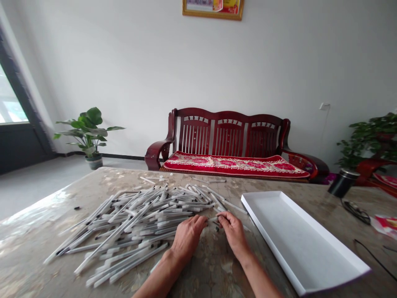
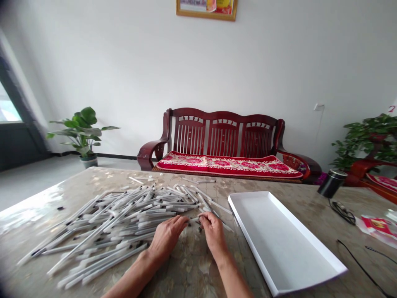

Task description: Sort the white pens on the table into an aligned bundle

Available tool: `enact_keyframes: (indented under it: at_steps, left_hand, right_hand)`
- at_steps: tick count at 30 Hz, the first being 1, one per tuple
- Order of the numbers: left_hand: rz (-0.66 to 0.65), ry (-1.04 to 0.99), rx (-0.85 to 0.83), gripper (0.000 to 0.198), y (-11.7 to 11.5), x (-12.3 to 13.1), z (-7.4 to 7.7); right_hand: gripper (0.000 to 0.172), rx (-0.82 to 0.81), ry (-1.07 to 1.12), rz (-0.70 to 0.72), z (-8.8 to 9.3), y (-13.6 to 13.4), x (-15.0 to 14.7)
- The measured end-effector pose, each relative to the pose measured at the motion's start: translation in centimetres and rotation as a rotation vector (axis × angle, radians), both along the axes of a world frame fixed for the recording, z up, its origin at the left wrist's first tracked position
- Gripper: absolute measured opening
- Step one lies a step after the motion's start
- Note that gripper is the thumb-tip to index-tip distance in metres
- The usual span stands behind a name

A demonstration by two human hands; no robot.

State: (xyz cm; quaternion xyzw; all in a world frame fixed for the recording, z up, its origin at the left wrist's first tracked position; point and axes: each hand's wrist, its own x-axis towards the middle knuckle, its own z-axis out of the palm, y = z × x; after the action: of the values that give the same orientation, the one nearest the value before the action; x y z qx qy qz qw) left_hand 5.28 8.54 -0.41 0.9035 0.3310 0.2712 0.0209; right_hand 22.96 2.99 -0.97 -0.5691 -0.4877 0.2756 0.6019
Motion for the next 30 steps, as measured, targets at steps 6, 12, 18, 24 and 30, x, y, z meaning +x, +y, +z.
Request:
enact_keyframes:
  at_steps: [6,12,18,24,30]
  left_hand:
    - [0.051,-0.007,-0.24,0.024,0.0,-0.4,0.7]
    - [0.099,-0.054,-0.224,0.023,-0.2,-0.2,0.6]
    - [0.059,-0.053,-0.092,0.02,-0.1,0.0,-0.3]
    - [0.027,-0.042,-0.001,0.017,-0.3,0.3,-0.5]
    - [0.071,-0.031,0.055,0.017,0.1,-0.5,0.1]
  right_hand:
    - [0.023,0.036,0.042,-0.067,0.0,0.1,1.3]
    - [0.018,0.052,-0.163,-0.051,-1.0,0.3,1.2]
    - [0.031,0.014,-0.069,-0.066,-0.8,0.0,0.3]
    - [0.035,-0.012,-0.012,-0.049,-0.1,-0.2,-0.3]
    - [0.037,-0.013,-0.117,-0.252,-1.0,-0.1,1.8]
